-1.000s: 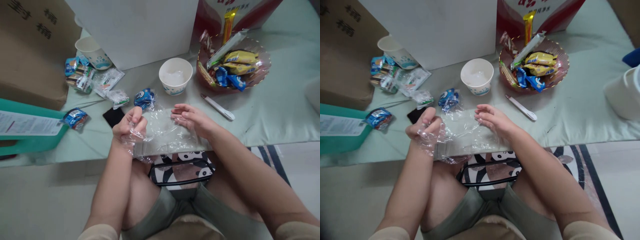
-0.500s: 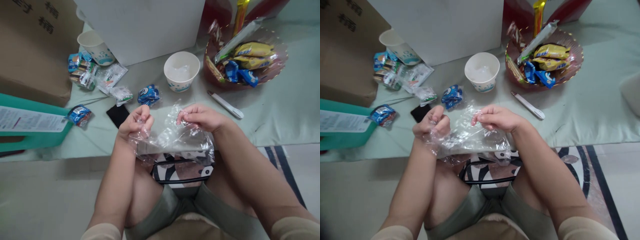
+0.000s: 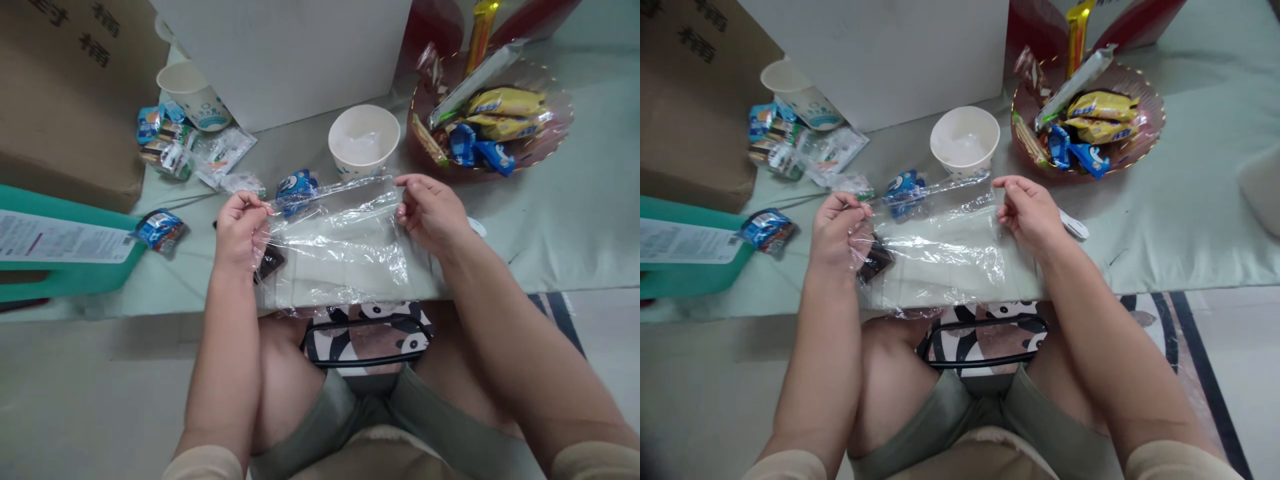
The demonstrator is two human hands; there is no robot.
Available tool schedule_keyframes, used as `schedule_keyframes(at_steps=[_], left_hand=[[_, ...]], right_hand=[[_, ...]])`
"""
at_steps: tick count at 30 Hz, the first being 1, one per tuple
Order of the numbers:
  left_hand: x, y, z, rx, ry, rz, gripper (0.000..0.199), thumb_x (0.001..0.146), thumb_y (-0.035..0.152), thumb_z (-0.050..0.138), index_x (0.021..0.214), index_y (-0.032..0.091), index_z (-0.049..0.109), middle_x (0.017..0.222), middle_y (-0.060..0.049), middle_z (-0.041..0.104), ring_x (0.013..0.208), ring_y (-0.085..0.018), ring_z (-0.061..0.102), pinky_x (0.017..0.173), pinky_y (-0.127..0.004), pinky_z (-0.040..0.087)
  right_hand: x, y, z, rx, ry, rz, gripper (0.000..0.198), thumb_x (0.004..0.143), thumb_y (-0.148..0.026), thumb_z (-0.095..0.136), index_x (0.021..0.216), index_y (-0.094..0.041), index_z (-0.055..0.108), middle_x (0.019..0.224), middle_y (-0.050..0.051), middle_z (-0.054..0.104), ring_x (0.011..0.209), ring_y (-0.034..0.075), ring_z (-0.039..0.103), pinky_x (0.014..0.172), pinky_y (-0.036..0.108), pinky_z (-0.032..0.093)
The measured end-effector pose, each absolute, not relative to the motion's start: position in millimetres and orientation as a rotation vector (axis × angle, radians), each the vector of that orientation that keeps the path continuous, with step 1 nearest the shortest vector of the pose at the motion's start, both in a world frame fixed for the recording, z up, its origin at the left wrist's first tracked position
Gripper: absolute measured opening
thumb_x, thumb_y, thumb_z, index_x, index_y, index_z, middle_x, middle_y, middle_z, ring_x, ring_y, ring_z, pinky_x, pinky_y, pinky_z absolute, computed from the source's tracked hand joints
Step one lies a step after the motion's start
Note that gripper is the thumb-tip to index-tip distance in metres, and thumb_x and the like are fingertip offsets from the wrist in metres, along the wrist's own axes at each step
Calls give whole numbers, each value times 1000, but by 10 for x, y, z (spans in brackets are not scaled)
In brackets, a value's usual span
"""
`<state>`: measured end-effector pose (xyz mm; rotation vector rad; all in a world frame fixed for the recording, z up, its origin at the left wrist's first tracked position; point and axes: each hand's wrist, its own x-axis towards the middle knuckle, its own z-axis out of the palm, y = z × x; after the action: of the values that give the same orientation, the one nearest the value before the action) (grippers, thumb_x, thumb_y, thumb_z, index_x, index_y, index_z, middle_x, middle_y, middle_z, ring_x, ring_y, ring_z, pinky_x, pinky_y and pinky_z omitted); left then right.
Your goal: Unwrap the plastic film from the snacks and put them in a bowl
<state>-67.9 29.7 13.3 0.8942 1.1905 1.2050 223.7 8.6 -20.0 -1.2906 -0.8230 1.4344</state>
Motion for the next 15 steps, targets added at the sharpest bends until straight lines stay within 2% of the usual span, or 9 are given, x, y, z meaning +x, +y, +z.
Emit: schedule_keyframes(at_steps=[3, 5, 9, 15], left_hand=[[-637, 291, 126, 917, 1153, 1214, 25, 62, 14, 74, 72, 21, 52, 63, 5, 64, 33, 0, 26, 32, -17, 10], [-612, 296, 129, 925, 1161, 1224, 25, 61, 14, 74, 72, 21, 52, 63, 5, 64, 33, 0, 27, 33, -18, 10], [-615, 318, 136, 899, 1207, 1263, 23, 60, 12, 71, 70, 21, 52, 63, 5, 65, 34, -1, 28, 33, -18, 11], [-654, 318, 148, 896, 1220, 1259, 23, 61, 12, 71, 70, 22, 53, 62, 5, 65, 34, -1, 26, 33, -18, 11]], right_hand=[[2219, 31, -177, -1279, -767, 1660, 43, 80, -62, 74, 99, -25, 66, 83, 4, 64, 68, 15, 63, 53, 27, 51], [2219, -15, -154, -1318, -805, 1809, 43, 77, -60, 78, 96, -21, 69, 90, 9, 70, 64, 14, 62, 47, 26, 46], [2276, -91, -134, -1387, -917, 1859, 35, 79, -50, 81, 90, -17, 74, 83, 9, 73, 54, 9, 55, 41, 22, 40], [2343, -136, -157, -1433, -898, 1834, 31, 87, -50, 74, 84, -20, 74, 82, 10, 74, 55, 12, 60, 44, 25, 47]])
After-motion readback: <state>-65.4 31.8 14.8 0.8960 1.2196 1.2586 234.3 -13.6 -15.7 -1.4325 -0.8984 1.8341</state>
